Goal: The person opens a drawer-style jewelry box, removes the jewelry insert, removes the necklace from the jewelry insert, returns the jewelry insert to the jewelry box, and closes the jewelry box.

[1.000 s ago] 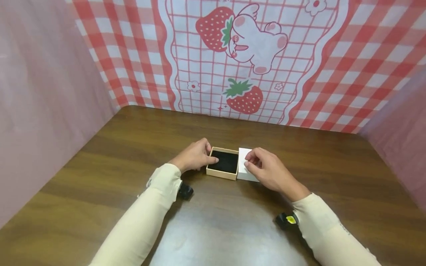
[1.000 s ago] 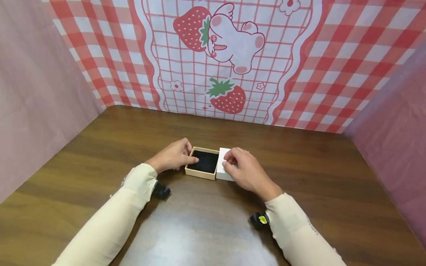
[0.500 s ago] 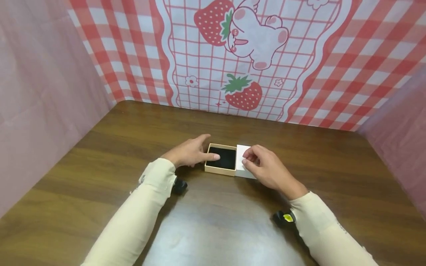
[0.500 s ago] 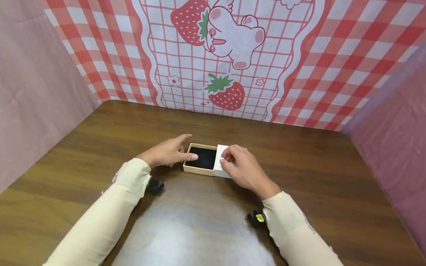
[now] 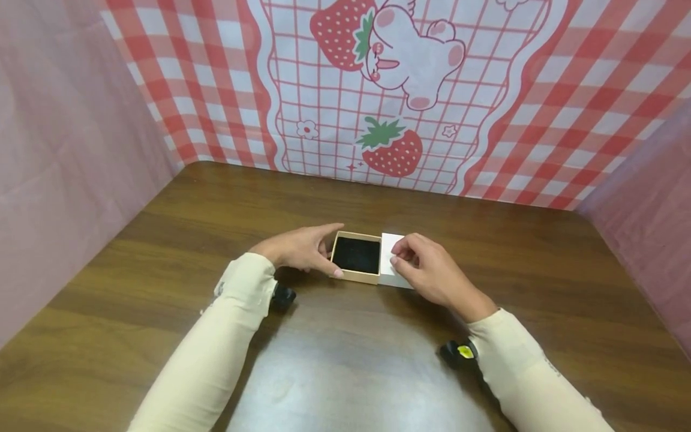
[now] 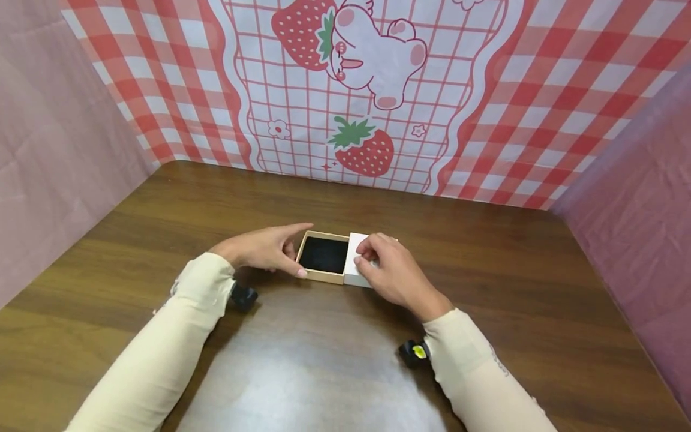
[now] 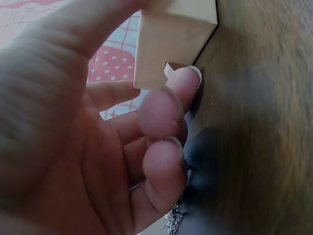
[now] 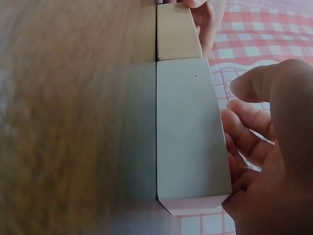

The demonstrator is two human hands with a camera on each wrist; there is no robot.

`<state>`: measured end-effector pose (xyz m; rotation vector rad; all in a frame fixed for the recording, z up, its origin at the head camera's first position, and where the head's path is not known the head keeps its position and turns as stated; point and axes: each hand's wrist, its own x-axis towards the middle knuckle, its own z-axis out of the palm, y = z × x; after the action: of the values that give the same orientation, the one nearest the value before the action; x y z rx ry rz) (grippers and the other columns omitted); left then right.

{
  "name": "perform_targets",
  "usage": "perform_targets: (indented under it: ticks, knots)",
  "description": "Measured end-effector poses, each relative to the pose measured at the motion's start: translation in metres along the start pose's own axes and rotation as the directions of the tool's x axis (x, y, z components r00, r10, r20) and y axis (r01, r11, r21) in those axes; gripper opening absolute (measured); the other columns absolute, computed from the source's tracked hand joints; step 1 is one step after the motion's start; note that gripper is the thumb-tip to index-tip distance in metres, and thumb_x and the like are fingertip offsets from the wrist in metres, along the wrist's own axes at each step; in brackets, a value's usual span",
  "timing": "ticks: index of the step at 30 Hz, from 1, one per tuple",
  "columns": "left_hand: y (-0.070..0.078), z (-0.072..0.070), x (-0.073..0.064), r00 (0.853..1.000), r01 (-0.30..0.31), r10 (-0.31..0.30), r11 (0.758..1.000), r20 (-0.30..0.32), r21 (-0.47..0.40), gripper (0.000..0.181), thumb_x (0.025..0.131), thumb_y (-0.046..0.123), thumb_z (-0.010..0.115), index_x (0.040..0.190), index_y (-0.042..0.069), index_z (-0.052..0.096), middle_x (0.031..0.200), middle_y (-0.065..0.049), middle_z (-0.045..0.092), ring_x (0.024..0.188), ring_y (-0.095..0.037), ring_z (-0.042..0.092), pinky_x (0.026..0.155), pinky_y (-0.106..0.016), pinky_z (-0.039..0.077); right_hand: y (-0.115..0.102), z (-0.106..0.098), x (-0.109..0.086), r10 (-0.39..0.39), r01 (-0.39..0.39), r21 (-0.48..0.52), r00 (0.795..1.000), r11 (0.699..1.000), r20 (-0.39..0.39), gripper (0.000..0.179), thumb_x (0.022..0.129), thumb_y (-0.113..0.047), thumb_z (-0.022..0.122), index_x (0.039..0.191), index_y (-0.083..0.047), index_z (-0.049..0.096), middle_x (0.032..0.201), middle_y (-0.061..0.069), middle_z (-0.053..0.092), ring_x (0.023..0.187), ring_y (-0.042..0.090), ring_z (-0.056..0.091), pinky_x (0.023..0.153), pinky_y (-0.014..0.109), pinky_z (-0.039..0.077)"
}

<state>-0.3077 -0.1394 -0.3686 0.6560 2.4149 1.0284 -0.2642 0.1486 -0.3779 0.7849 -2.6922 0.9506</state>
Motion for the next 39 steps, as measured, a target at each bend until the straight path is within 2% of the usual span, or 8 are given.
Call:
perform_targets:
  ticks: [7,14,27,39]
  knots:
    - [-0.0021,-0.0045,-0.0021,0.999,0.013,-0.013,1.0,0.037,-0.008,0.11,0.077,0.031,0.089,0.161,0.015,0.019,0.089,-0.009,0.063,0.063,-0.016,0.054,0.056,-0.029,0.049,0.0007,0.0002,0.0,-0.007,0.007,0.01,1.0,1.0,-0.003,0.01,0.092,-0.014,0.071,0.1,-0.011,0.066,0.091,0.0,0.06,0.082,0.016,0.055,0.074,0.036,0.047]
    - [-0.0039,-0.0073,-0.0022,0.997,0.012,-0.009,0.999,0.076,-0.039,0.109,0.08,0.021,0.087,0.161,0.011,0.014,0.089,-0.011,0.066,0.063,-0.017,0.057,0.057,-0.029,0.048,0.0,0.0,0.0014,-0.018,0.018,0.006,1.0,1.0,-0.009,0.009,0.091,-0.013,0.071,0.098,-0.01,0.066,0.09,0.0,0.06,0.08,0.016,0.054,0.073,0.035,0.046]
    - [-0.0041,-0.0078,-0.0023,0.999,0.022,-0.02,0.999,0.038,-0.045,0.102,0.08,0.027,0.086,0.158,0.012,0.024,0.094,-0.01,0.065,0.067,-0.019,0.058,0.061,-0.031,0.05,0.0013,-0.001,0.0012,-0.012,0.012,0.007,1.0,1.0,-0.007,0.009,0.092,-0.013,0.071,0.099,-0.01,0.066,0.091,0.0,0.061,0.082,0.016,0.055,0.074,0.035,0.047]
    - [-0.0031,-0.006,0.0013,1.0,0.013,-0.012,0.998,0.024,-0.066,0.102,0.079,0.026,0.087,0.158,0.01,0.023,0.095,-0.009,0.066,0.071,-0.021,0.061,0.064,-0.033,0.052,0.0015,-0.0021,0.0023,0.0,0.0,0.02,1.0,1.0,0.006,0.01,0.093,-0.013,0.071,0.101,-0.009,0.066,0.092,0.002,0.061,0.083,0.017,0.055,0.075,0.037,0.048]
